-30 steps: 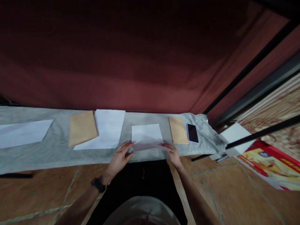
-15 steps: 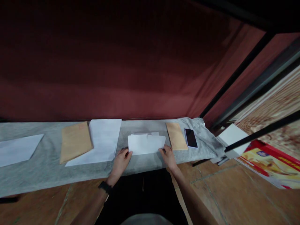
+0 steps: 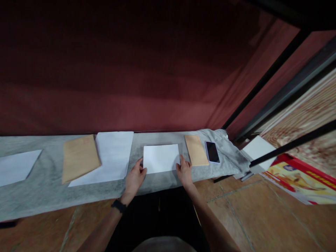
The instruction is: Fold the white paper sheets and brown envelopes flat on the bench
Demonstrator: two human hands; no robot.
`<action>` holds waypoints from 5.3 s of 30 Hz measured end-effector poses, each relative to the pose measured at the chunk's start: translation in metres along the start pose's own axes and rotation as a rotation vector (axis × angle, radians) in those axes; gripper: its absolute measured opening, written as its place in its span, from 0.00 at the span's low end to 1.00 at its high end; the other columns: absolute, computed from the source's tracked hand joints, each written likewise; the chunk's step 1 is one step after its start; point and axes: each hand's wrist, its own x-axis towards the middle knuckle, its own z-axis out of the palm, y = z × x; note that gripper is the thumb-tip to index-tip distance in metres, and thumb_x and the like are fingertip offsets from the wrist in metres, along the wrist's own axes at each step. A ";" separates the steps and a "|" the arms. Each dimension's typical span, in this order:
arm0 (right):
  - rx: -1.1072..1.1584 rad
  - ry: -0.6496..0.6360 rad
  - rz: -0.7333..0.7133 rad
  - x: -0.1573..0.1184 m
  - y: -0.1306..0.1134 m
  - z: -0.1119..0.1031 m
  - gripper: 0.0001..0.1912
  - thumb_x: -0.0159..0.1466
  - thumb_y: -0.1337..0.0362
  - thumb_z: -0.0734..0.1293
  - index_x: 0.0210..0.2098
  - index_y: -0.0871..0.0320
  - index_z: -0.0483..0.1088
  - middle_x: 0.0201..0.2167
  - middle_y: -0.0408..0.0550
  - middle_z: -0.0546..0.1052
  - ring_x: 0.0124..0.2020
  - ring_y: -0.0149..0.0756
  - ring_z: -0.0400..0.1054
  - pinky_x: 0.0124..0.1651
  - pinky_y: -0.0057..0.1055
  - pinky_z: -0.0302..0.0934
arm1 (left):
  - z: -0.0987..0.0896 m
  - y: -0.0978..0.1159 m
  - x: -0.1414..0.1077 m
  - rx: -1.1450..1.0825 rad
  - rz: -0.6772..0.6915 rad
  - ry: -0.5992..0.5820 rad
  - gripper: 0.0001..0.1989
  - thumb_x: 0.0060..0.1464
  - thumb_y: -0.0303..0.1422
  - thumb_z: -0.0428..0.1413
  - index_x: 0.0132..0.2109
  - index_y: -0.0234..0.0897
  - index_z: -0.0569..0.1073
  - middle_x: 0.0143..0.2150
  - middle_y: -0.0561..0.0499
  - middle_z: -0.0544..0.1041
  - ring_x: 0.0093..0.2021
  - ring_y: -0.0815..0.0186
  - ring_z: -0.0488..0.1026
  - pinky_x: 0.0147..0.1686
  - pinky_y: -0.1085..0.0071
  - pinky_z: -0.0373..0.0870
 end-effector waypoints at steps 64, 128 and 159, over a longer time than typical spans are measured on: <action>-0.287 -0.241 -0.143 0.032 -0.033 0.021 0.28 0.76 0.58 0.55 0.72 0.60 0.54 0.73 0.63 0.52 0.72 0.51 0.49 0.69 0.55 0.45 | 0.060 0.040 -0.005 0.493 0.596 -0.181 0.30 0.66 0.37 0.41 0.72 0.31 0.55 0.74 0.39 0.56 0.75 0.55 0.48 0.72 0.50 0.42; -0.256 -0.120 -0.125 -0.003 -0.044 0.019 0.29 0.75 0.52 0.56 0.70 0.61 0.58 0.70 0.59 0.60 0.70 0.48 0.56 0.70 0.48 0.47 | 0.052 0.020 0.045 0.500 0.396 0.017 0.31 0.67 0.38 0.38 0.71 0.26 0.58 0.72 0.38 0.61 0.73 0.56 0.54 0.71 0.55 0.48; -0.270 -0.074 -0.040 -0.011 -0.035 0.003 0.30 0.74 0.55 0.57 0.69 0.66 0.58 0.69 0.62 0.61 0.70 0.51 0.55 0.71 0.51 0.44 | 0.051 0.000 -0.026 0.403 0.321 0.124 0.33 0.66 0.40 0.39 0.71 0.23 0.57 0.72 0.34 0.58 0.74 0.51 0.52 0.71 0.51 0.46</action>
